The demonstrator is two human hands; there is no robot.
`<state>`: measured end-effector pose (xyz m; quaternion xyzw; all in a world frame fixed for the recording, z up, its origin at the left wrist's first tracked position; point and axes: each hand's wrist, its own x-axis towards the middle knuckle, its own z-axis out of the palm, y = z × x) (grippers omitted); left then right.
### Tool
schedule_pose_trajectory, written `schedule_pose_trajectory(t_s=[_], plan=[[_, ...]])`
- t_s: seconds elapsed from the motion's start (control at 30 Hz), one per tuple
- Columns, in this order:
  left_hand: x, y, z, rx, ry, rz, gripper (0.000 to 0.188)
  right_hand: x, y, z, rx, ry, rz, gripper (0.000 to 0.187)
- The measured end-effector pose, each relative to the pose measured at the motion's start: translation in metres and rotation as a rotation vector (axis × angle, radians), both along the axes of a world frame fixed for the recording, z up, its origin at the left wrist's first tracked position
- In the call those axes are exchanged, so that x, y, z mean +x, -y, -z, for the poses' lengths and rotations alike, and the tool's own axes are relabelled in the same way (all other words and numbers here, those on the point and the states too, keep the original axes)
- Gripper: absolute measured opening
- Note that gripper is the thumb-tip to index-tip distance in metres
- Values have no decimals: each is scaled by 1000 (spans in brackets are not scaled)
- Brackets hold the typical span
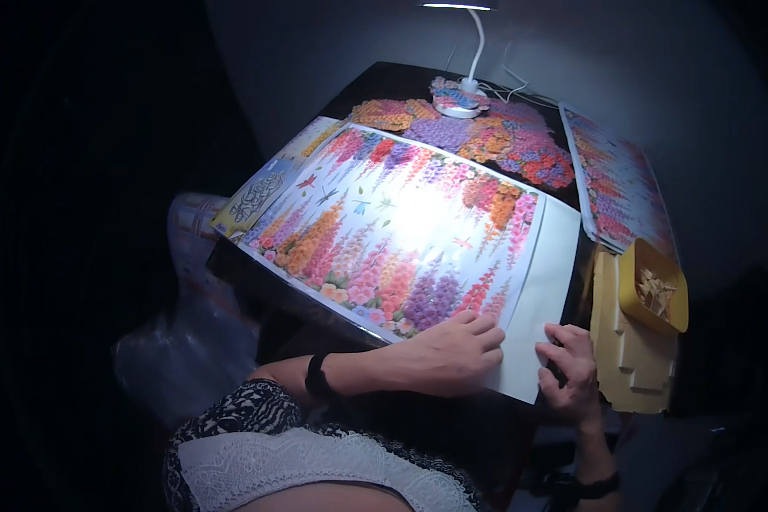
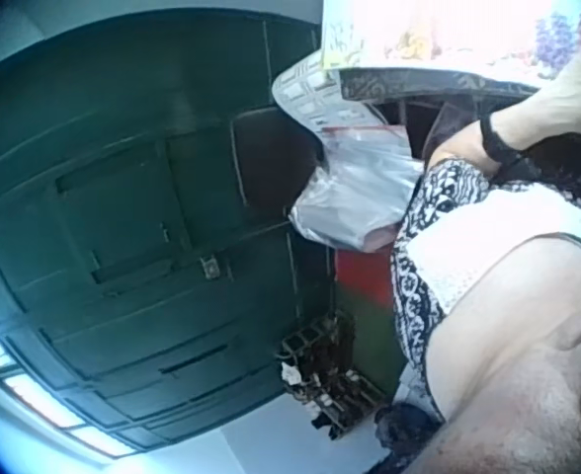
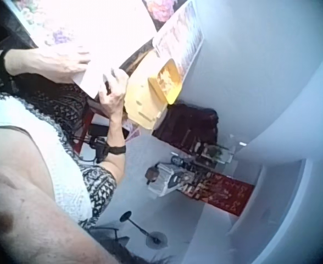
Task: The person is assembling a floral diamond painting or decorative craft kit by aligning adhesive sheets and protective layers.
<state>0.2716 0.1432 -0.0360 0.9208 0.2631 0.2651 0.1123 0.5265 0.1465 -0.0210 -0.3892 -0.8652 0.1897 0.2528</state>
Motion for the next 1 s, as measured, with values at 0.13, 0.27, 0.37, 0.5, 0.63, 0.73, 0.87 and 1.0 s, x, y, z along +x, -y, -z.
schedule_pose_trajectory(t_s=[0.13, 0.27, 0.37, 0.5, 0.63, 0.73, 0.87, 1.0], plan=[[6, 15, -5, -94, 47, -23, 35, 8, 9, -4, -26, -14, -29, 32], [16, 12, -15, -175, 58, 1, 39, 21, 12, -5, -15, -52, -21, 29], [28, 15, -27, -296, 63, 6, 36, 38, 18, -3, 13, -30, -14, 29], [49, 32, -41, -318, -41, -51, 35, 50, 30, -6, 47, -2, -7, 30], [63, 48, -51, -291, -103, -130, 36, 59, 38, -11, 85, 32, 12, 30], [73, 54, -56, -255, -150, -179, 41, 63, 42, -16, 104, 42, 23, 30], [79, 67, -55, -178, -176, -213, 45, 61, 47, -19, 113, 39, 24, 30], [82, 65, -43, -107, -242, -254, 30, 61, 41, -18, 134, 21, 5, 37]])
